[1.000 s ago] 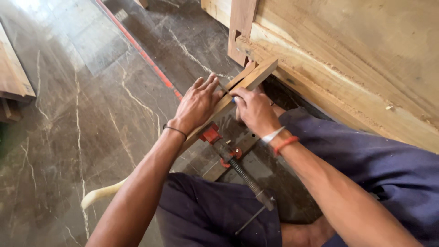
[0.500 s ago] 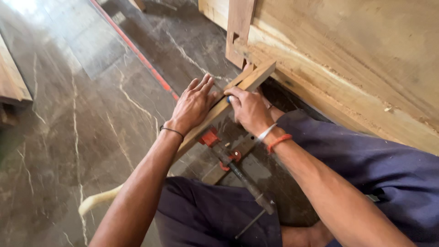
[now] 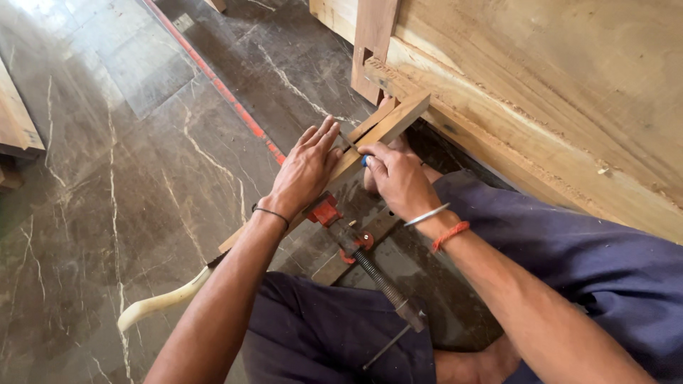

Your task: The person sits on the floor and saws a slot into a thin wooden strip held in a clamp, steadying the wood with one hand while moving a small saw back and forth with the other. They occasionally reposition the wood and the saw and continue cutting the groove deeper.

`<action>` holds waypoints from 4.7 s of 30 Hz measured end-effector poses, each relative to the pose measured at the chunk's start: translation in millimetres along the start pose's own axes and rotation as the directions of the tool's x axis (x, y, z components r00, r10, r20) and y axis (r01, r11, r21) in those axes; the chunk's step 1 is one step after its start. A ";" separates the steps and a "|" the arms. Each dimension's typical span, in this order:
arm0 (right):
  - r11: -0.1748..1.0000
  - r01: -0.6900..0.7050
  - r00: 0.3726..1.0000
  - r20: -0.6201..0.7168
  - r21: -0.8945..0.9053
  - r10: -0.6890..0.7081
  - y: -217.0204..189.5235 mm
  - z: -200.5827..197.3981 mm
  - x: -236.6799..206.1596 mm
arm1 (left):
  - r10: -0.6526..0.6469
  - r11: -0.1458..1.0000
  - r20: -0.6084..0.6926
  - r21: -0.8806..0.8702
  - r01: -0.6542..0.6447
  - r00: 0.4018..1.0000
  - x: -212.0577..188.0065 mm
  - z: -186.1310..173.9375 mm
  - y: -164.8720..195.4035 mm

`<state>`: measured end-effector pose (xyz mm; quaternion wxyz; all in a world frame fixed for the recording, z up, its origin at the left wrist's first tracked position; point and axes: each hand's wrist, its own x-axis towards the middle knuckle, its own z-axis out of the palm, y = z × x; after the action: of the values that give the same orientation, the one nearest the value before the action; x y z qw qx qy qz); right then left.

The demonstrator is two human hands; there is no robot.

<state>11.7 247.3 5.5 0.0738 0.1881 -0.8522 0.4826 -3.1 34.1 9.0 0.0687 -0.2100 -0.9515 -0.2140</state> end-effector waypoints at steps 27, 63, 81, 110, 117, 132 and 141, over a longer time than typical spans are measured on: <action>0.992 -0.123 0.990 0.070 -0.022 0.124 5.5 6.3 -0.3 | 0.090 0.922 0.106 0.367 -0.123 0.990 -4.2 3.3 -0.7; 0.997 0.081 0.996 -0.024 0.008 -0.081 -1.9 -20.0 -29.5 | 0.144 0.952 0.082 0.260 -0.161 0.986 -10.7 7.4 17.9; 0.993 0.119 0.990 -0.080 -0.005 -0.119 4.1 -11.3 -24.6 | 0.101 0.971 0.049 0.214 -0.109 0.994 -8.4 13.8 8.6; 0.998 0.069 0.997 -0.044 -0.001 -0.069 6.1 -7.0 -20.3 | 0.082 0.984 -0.047 0.164 -0.073 0.996 -8.8 16.9 14.9; 0.998 -0.012 0.999 0.052 0.058 0.009 10.6 6.0 19.5 | 0.037 0.990 0.043 0.138 -0.042 0.998 14.4 -6.1 -15.2; 1.000 0.016 1.000 0.004 0.026 -0.016 0.0 -3.5 -3.1 | 0.065 0.998 -0.018 -0.024 -0.065 0.998 -0.4 -2.3 0.0; 0.999 0.035 0.999 0.010 0.023 -0.035 -11.9 -30.0 -31.9 | 0.073 0.996 0.006 0.046 -0.074 0.997 -17.5 7.2 22.3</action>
<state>44.0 275.2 20.9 0.0757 0.2065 -0.8436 0.4899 22.0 49.0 7.1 0.0792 -0.2437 -0.9480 -0.1890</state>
